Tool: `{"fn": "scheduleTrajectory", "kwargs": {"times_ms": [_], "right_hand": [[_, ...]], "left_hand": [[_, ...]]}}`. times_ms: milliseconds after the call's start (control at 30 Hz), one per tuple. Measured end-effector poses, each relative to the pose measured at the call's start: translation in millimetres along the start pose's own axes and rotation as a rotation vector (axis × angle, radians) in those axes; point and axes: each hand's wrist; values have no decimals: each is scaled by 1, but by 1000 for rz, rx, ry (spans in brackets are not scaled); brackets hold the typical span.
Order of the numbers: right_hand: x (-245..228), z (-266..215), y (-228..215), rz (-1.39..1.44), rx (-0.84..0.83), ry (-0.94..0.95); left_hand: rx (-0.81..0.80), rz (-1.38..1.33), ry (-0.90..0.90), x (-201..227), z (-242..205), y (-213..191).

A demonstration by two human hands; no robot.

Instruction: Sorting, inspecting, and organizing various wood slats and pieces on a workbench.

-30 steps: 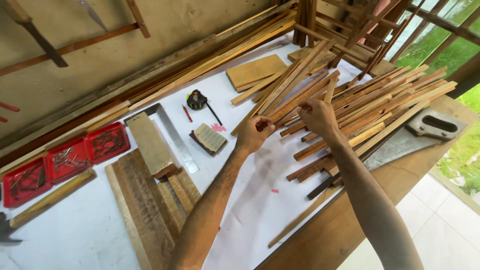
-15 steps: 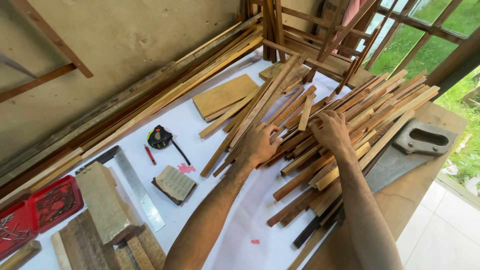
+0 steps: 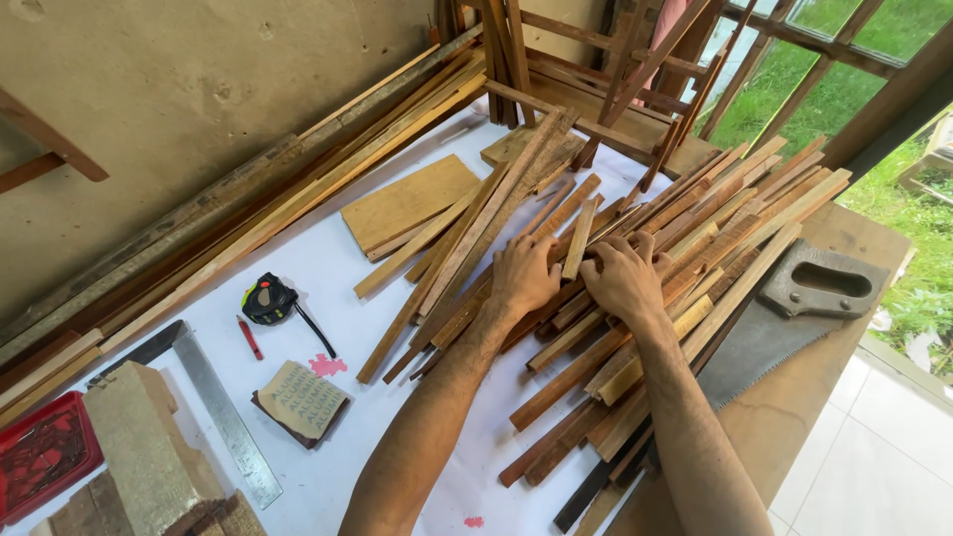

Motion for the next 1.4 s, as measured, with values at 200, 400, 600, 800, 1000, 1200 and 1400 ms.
{"fn": "scheduleTrajectory", "kwargs": {"times_ms": [200, 400, 600, 800, 1000, 1200, 1400], "right_hand": [[5, 2, 8, 13, -5, 8], [3, 1, 3, 13, -26, 7], [6, 5, 5, 13, -44, 18], [7, 2, 4, 22, -19, -3], [13, 3, 7, 81, -13, -30], [41, 2, -7, 219, -92, -23], [48, -4, 0, 210, 116, -175]], "left_hand": [[-84, -23, -130, -10, 14, 6], [10, -201, -122, -31, 15, 9], [91, -574, -362, -29, 4, -38], [50, -746, -368, -32, -5, -43], [94, -489, -240, -56, 0, -21], [51, -180, -2, 12, -34, -48], [-139, -66, -32, -3, -37, -28]]}}
Point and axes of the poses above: each hand's wrist, its own z-axis towards the middle knuckle, its own y-axis out of the palm, x = y × z, and after that the axes turned 12 degrees about -z, right-handed
